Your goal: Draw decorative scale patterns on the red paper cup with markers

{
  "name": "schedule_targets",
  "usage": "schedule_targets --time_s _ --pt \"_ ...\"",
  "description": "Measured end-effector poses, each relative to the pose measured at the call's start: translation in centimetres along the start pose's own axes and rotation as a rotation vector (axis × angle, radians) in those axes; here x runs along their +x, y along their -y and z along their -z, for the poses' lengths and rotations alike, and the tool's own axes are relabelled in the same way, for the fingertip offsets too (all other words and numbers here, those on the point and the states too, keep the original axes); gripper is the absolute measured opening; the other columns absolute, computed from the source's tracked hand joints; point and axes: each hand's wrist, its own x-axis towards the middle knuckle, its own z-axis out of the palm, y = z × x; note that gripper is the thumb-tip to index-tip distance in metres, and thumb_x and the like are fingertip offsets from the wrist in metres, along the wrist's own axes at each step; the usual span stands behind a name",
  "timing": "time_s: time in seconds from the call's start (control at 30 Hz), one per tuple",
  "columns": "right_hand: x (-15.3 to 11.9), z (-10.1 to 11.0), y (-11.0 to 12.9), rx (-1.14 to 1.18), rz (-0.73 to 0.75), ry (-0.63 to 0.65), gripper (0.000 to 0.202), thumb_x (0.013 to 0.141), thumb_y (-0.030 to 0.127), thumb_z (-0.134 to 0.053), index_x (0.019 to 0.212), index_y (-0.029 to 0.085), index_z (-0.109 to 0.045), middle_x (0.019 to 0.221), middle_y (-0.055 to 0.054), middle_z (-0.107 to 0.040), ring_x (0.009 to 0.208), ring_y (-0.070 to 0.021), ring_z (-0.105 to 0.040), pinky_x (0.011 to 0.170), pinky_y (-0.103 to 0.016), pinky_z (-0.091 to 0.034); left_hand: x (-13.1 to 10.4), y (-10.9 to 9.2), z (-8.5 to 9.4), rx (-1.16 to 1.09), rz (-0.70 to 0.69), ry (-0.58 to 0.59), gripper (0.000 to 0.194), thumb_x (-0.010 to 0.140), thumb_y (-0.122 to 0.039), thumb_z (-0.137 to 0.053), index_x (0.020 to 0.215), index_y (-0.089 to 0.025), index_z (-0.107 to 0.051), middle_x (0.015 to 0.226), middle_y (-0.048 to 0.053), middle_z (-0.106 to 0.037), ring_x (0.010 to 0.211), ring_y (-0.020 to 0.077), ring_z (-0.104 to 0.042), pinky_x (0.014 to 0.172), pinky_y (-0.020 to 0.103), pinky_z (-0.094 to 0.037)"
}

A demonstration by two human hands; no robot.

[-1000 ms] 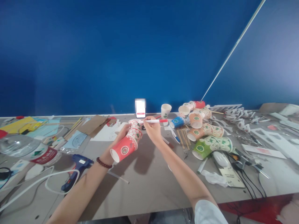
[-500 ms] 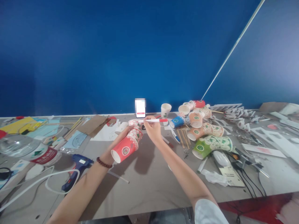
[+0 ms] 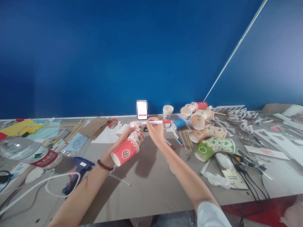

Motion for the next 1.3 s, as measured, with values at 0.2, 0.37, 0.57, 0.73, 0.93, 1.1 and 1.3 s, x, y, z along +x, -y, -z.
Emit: schedule_targets --time_s 0.2,0.37,0.57,0.73,0.93,1.1,1.3 --pt "0.05 0.02 0.17 0.043 -0.023 0.013 0.006 0.072 0.028 -0.058 0.074 0.022 -0.058 0.073 0.000 -0.061 0.071 -0.0179 -0.063 0.068 -0.032 -0.052 -0.10 -0.41 -0.55 0.003 0.000 -0.041 0.021 0.080 -0.032 -0.062 0.092 -0.015 -0.065 0.073 0.007 -0.064 0.060 0.0166 -0.062 0.052 0.025 -0.049" --pt "0.05 0.05 0.13 0.052 -0.034 0.010 0.003 0.071 0.023 -0.056 0.073 0.022 -0.058 0.072 0.000 -0.063 0.070 -0.0183 -0.064 0.067 -0.032 -0.052 -0.21 -0.56 -0.84 0.015 0.007 -0.081 0.028 0.081 -0.032 -0.061 0.100 -0.012 -0.065 0.073 0.008 -0.064 0.061 0.0182 -0.063 0.051 0.025 -0.048" --pt "0.05 0.01 -0.15 0.054 -0.055 -0.002 0.004 0.069 0.023 -0.054 0.073 0.022 -0.056 0.071 0.000 -0.064 0.066 -0.0180 -0.064 0.065 -0.031 -0.052 -0.17 -0.58 -0.73 0.043 0.017 -0.065 0.030 0.084 -0.033 -0.057 0.105 -0.013 -0.062 0.076 0.008 -0.063 0.064 0.0167 -0.063 0.053 0.024 -0.049" --pt "0.11 -0.02 -0.06 0.070 -0.054 0.004 0.003 0.069 0.023 -0.054 0.071 0.023 -0.055 0.070 0.001 -0.063 0.076 -0.0211 -0.068 0.066 -0.030 -0.052 -0.11 -0.59 -0.61 0.060 0.015 -0.059 0.024 0.085 -0.034 -0.056 0.098 -0.015 -0.062 0.075 0.006 -0.062 0.064 0.0152 -0.062 0.053 0.022 -0.048" --pt "0.10 -0.01 0.08 0.073 -0.046 0.014 0.002 0.069 0.023 -0.053 0.070 0.023 -0.054 0.069 0.001 -0.062 0.080 -0.0227 -0.069 0.068 -0.032 -0.052 -0.15 -0.41 -0.41 0.059 0.008 -0.042 0.026 0.083 -0.036 -0.057 0.099 -0.015 -0.062 0.077 0.007 -0.063 0.067 0.0166 -0.063 0.053 0.023 -0.048" --pt "0.10 0.01 0.19 0.091 -0.052 0.028 0.001 0.069 0.022 -0.054 0.068 0.022 -0.054 0.066 0.001 -0.059 0.082 -0.0234 -0.069 0.068 -0.031 -0.052 -0.24 -0.54 -0.67 0.052 -0.013 -0.034 0.025 0.082 -0.035 -0.057 0.100 -0.018 -0.062 0.075 0.005 -0.063 0.065 0.0157 -0.063 0.053 0.023 -0.048" --pt "0.10 0.02 0.55 0.111 -0.073 0.024 0.001 0.068 0.022 -0.054 0.068 0.023 -0.054 0.064 0.002 -0.058 0.081 -0.0228 -0.069 0.068 -0.032 -0.052 -0.46 -0.50 -0.66 0.070 -0.013 -0.031 0.031 0.082 -0.038 -0.057 0.105 -0.018 -0.062 0.075 0.005 -0.064 0.063 0.0166 -0.063 0.055 0.024 -0.049"
